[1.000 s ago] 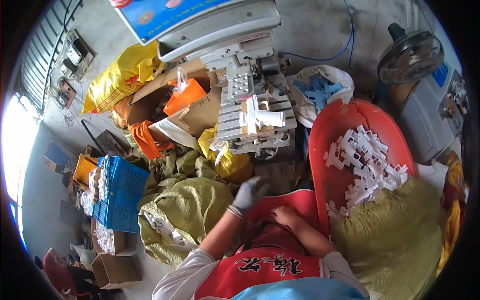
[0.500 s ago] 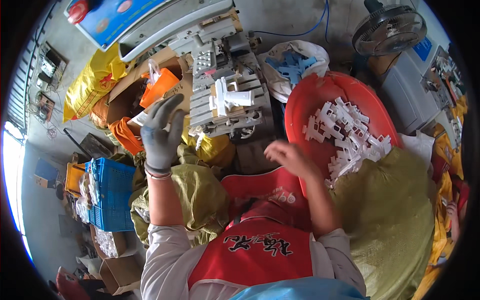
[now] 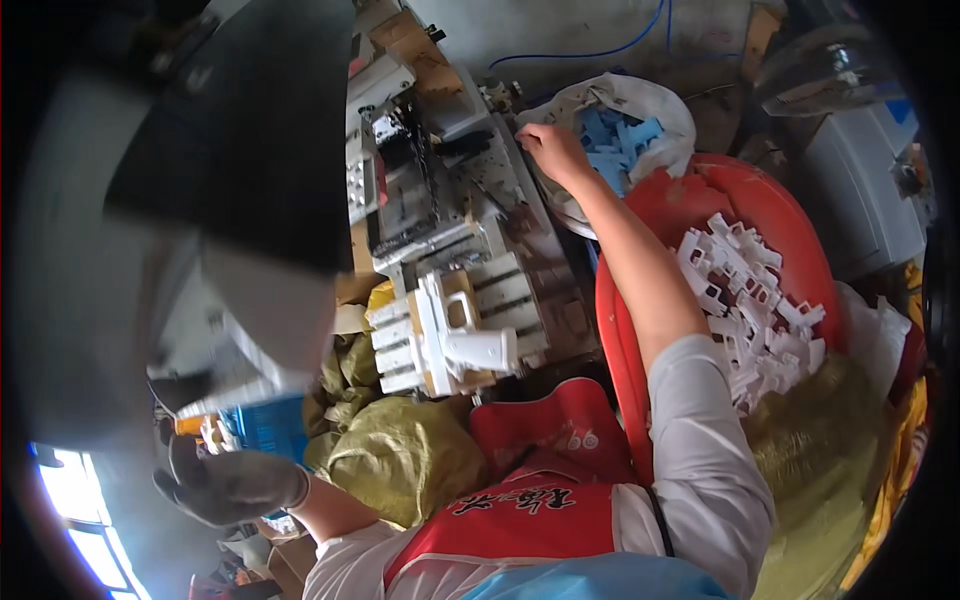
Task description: The person prints labels onto toy gun components using a printing machine and drops the finished pieces into a sack. The person then opens a metal can, presses control panel buttons, and spreads ink onto the machine plate by hand.
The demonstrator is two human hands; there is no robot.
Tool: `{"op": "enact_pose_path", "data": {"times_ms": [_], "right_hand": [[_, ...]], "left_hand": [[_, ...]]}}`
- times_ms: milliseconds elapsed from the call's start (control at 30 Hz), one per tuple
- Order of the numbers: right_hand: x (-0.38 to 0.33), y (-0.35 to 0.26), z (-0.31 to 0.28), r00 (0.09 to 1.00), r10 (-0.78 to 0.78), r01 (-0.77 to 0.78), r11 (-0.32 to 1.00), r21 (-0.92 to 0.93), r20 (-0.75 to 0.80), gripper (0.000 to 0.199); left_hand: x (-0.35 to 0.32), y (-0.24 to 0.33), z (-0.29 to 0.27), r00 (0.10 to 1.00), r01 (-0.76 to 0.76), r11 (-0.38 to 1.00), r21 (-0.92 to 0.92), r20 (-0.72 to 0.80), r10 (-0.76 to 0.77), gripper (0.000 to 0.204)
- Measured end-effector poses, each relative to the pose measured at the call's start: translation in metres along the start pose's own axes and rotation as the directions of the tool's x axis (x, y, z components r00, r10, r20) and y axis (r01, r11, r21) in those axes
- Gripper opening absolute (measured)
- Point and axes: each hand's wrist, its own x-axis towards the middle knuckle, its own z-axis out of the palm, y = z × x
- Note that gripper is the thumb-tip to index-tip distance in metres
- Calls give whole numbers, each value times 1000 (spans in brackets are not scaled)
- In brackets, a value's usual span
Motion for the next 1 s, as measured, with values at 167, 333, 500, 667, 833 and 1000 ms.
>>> {"op": "enact_pose_path", "data": {"times_ms": [167,333,500,667,833,1000], "right_hand": [[64,59,79,995,44,-40,998,-53,85,24],[81,39,89,935,174,-116,974,-195,309,21],[84,36,70,963,-84,127,980,-155,257,12],[82,27,69,887,-413,460,831,-313,206,12],[94,4,77,808,310,-497,814,300,500,11],[90,30,86,649,453,-738,570,362,611,16]], "left_hand": [[-6,-23,-4,1000,21,999,-25,7,-21,44],[9,-30,-1,996,13,1000,-25,85,-11,41],[32,-35,0,991,-1,999,-42,133,7,38],[53,-36,-2,984,-8,998,-61,176,19,37],[70,-34,-10,976,-9,997,-75,216,26,36],[89,-33,-13,968,-11,994,-111,249,38,37]]}}
